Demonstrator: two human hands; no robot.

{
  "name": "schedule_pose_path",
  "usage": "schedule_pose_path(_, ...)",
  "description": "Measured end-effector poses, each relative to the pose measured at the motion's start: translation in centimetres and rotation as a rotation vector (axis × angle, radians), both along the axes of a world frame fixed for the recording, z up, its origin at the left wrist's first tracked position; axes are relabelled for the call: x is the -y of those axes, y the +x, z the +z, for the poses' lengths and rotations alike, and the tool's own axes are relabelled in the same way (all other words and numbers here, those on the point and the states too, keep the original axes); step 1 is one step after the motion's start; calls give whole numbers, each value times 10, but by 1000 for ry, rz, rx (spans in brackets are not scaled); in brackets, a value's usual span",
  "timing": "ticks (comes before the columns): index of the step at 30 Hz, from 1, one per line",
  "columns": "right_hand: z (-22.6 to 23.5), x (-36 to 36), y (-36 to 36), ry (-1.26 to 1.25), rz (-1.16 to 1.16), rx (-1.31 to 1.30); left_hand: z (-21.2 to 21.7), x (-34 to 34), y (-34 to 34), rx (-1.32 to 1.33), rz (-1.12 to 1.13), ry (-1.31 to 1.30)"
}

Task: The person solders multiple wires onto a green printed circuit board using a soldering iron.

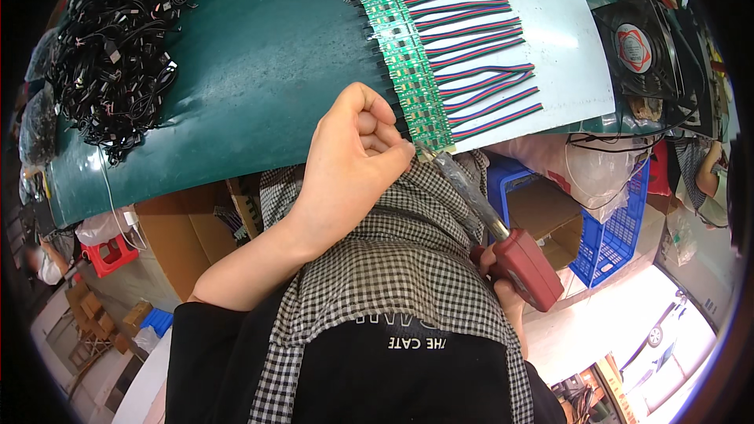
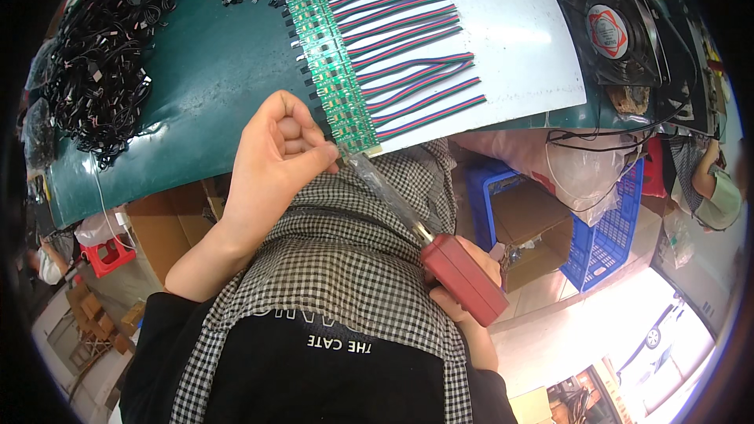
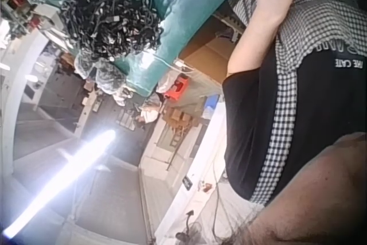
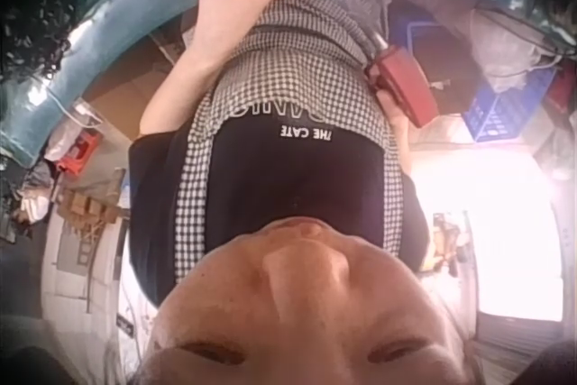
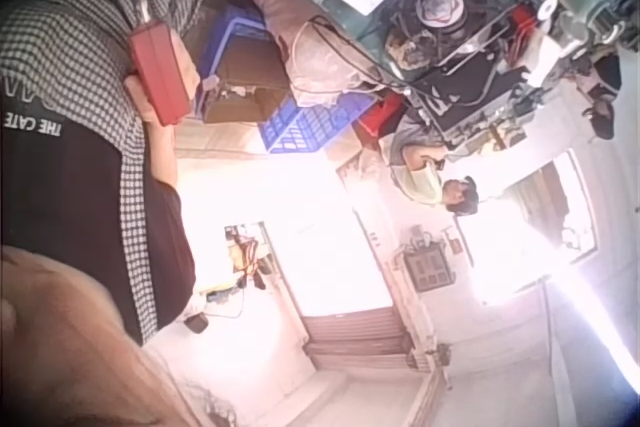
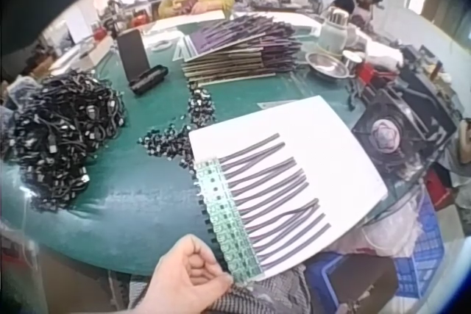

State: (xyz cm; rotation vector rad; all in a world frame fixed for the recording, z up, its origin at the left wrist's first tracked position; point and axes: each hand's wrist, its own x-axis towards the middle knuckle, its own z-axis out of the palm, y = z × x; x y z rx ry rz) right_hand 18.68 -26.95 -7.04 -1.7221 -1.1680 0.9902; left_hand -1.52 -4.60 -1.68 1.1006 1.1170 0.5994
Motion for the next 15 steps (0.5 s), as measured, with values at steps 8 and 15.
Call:
schedule_pose_path(8,-11,15,5,69,-31,81,2,-1,1,-13,-11,-7)
schedule_pose_path(15,7,-3,-3,11,-76,-44,3,-3,0,-18,-20,-19)
